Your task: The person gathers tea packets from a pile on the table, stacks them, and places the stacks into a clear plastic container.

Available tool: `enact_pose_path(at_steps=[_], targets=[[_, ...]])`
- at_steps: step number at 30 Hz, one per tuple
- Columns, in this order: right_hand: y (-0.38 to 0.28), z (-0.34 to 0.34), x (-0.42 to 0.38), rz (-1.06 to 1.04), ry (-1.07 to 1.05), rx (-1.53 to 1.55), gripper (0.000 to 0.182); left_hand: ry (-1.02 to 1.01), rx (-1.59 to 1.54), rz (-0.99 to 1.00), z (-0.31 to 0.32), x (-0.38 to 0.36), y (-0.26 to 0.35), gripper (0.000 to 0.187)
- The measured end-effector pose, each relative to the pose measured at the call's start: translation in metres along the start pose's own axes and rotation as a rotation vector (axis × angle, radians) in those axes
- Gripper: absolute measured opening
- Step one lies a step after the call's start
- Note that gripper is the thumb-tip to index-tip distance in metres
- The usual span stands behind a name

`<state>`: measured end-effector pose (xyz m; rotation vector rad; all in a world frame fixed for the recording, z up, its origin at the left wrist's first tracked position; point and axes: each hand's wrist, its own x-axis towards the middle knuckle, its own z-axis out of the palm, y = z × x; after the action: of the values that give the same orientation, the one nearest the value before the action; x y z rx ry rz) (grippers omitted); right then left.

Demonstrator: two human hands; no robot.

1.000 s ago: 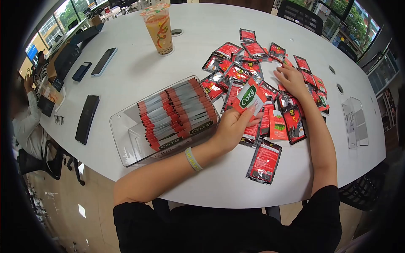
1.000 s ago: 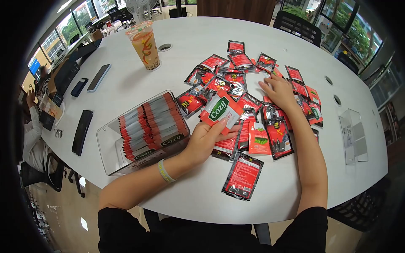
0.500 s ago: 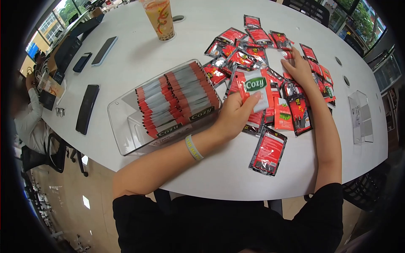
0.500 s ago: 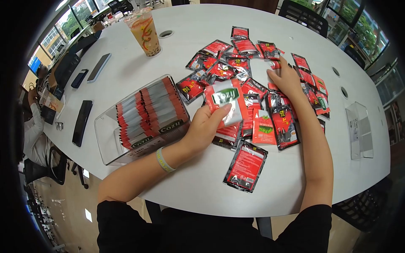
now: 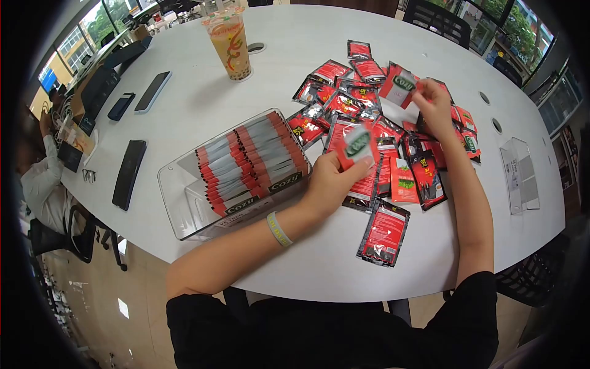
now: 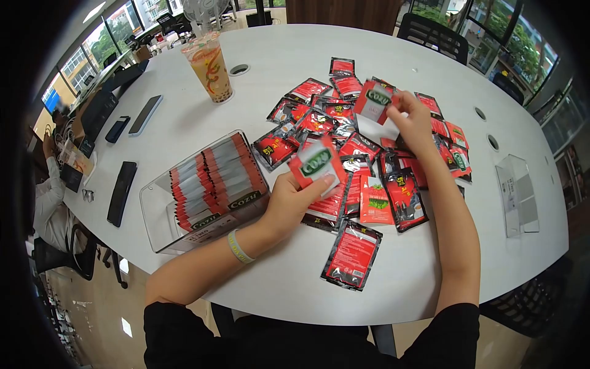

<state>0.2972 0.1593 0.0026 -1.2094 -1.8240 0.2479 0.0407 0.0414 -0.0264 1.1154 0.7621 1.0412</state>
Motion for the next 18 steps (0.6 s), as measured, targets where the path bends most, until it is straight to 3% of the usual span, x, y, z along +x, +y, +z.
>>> enact_pose_path(at_steps=[2,3,5,8,9,11,13,14,18], targets=[[-0.019,-0.01,0.008,0.211,-0.137,0.536,0.014,-0.006,-0.08,0.006,0.003,-0.001,0.004,0.021],[-0.027,-0.014,0.009,0.216,-0.143,0.536,0.014,-0.01,-0.158,0.01,0.004,-0.001,0.005,0.022],[-0.037,-0.018,0.006,0.298,-0.391,0.788,0.014,-0.012,-0.194,-0.002,0.002,0.0,0.005,0.024],[-0.05,-0.014,0.0,0.306,-0.823,0.701,0.013,-0.047,-0.324,-0.015,0.003,0.0,0.011,0.028],[-0.084,-0.009,-0.004,0.373,-0.823,0.634,0.011,-0.068,-0.419,-0.023,0.003,0.001,0.013,0.03],[-0.083,0.004,-0.005,0.332,-0.879,0.533,0.013,-0.081,-0.449,-0.059,0.004,0.002,0.013,0.029],[-0.089,0.014,-0.008,0.315,-0.899,0.494,0.015,-0.079,-0.172,-0.033,0.005,0.0,0.012,0.034],[-0.093,0.015,-0.009,0.32,-0.882,0.537,0.017,-0.096,-0.115,0.032,0.004,0.0,0.006,0.028],[-0.072,0.014,-0.006,0.257,-0.801,0.502,0.013,-0.059,-0.06,-0.001,0.003,-0.003,0.008,0.028]])
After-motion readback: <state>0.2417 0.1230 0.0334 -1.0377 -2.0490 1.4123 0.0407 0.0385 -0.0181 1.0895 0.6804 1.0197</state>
